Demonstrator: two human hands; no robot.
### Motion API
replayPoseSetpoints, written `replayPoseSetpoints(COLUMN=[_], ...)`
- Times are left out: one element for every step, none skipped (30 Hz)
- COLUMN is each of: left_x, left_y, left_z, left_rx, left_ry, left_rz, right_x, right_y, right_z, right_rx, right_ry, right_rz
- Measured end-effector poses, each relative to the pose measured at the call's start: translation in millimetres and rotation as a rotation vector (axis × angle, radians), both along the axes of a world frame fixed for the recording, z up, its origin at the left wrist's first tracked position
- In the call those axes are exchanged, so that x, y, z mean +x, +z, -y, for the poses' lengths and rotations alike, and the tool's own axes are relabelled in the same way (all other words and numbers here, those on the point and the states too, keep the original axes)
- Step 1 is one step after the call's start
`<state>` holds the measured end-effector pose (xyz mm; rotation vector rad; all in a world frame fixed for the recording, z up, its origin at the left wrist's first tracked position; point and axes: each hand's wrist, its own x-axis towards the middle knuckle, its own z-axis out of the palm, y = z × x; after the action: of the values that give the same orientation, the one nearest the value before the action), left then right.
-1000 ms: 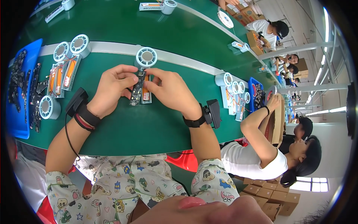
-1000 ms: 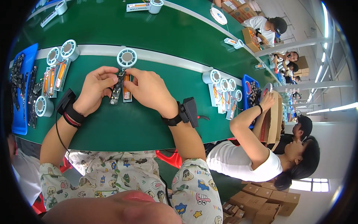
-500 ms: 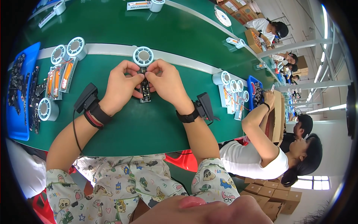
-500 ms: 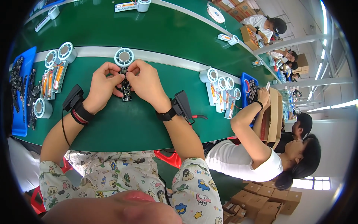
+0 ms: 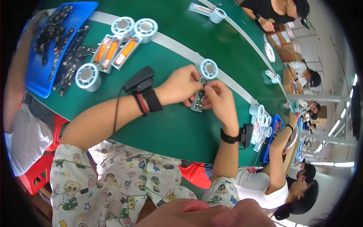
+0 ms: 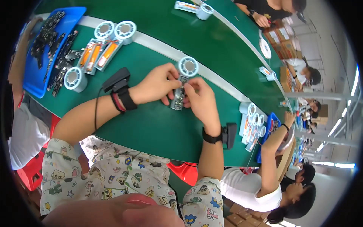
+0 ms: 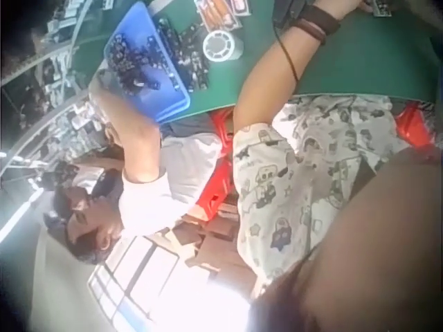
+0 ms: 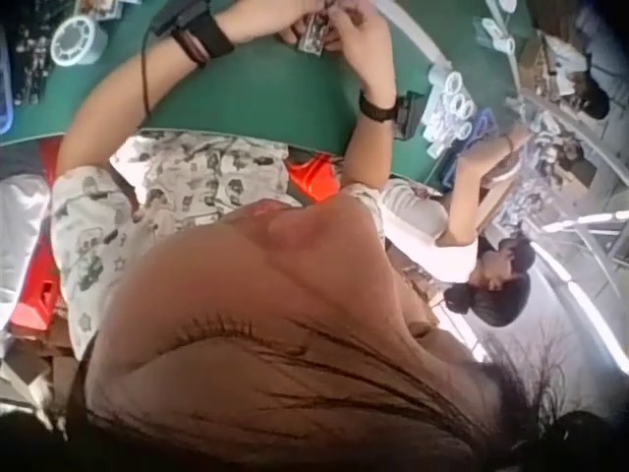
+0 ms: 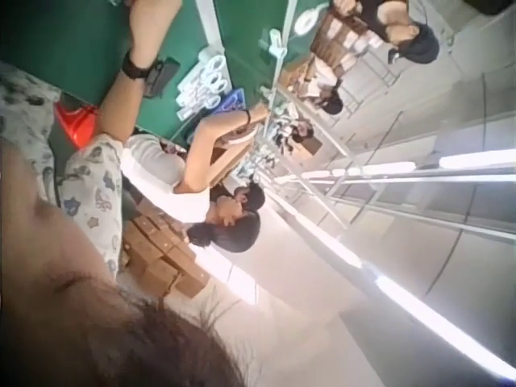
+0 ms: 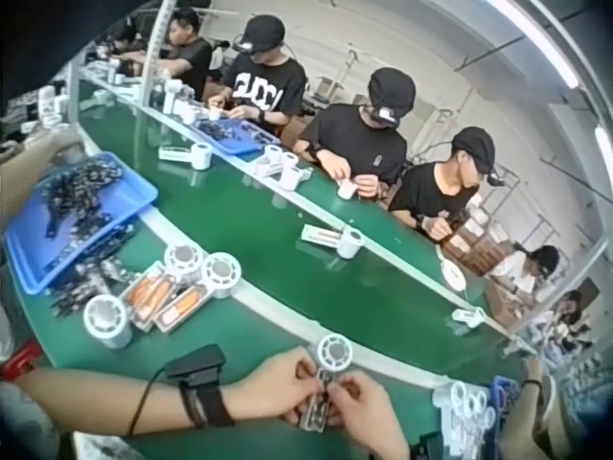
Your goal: The person assembles a handheld fan by connecting wires to a circuit board and inserting it into the plastic housing. They then peel the backing from an adhesive strip, press it onto the board, and set the unit aside.
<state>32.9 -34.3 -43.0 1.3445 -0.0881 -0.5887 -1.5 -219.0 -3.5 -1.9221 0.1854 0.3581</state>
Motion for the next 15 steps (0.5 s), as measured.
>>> replayPoseSetpoints(left_x=[1.5,2.3,4.1,8.5,13.4,15.5,16.1,11.2,6.0,-0.1,-4.8,-6.7,-6.7,-7.5,-10.3], left_y=[1.3,2.7,3.6,-4.0,-17.9,-16.3,-15.5,-4.8,3.7,-4.3,-20.8,-27.7,-24.3,-22.1,-21.4], left_z=[-5.3,-10.1,-13.8,-8.0,0.8,1.2,0.5,-4.1,-6.9,-9.6,-7.3,0.8,4.2,7.4,7.3], left_rx=[0.01,0.052,0.092,0.087,0.198,0.32,0.324,0.365,0.404,0.421,0.44,0.438,0.428,0.47,0.521], left_ry=[0.039,-0.013,-0.058,-0.03,-0.014,-0.002,0.024,0.014,0.003,0.06,0.206,0.323,0.332,0.236,0.143], left_rz=[-0.004,0.008,0.02,0.026,0.284,0.536,0.538,0.489,0.438,0.412,0.553,0.707,0.708,0.815,0.911], right_x=[-2.8,-6.8,-12.8,-20.3,-24.7,-28.1,-25.2,-17.7,-6.5,13.0,34.3,56.8,83.3,113.4,143.9], right_y=[6.3,11.0,11.6,17.0,20.5,22.4,24.4,25.5,23.9,17.1,9.1,5.3,3.1,-3.5,-9.7], right_z=[-5.2,-9.2,-7.5,-8.2,-14.6,-24.8,-34.6,-38.3,-34.9,-34.7,-35.4,-26.5,-12.1,11.1,29.2], right_rx=[-0.2,-0.399,-0.484,-0.583,-0.588,-0.753,-0.919,-0.922,-0.973,-1.009,-1.045,-1.067,-1.089,-1.115,-1.132], right_ry=[0.066,0.133,0.194,0.232,0.259,0.257,0.25,0.268,0.231,0.24,0.25,0.194,0.114,0.086,0.068], right_rz=[0.064,0.138,0.165,0.198,0.214,0.21,0.207,0.22,0.22,0.228,0.236,0.271,0.307,0.338,0.368])
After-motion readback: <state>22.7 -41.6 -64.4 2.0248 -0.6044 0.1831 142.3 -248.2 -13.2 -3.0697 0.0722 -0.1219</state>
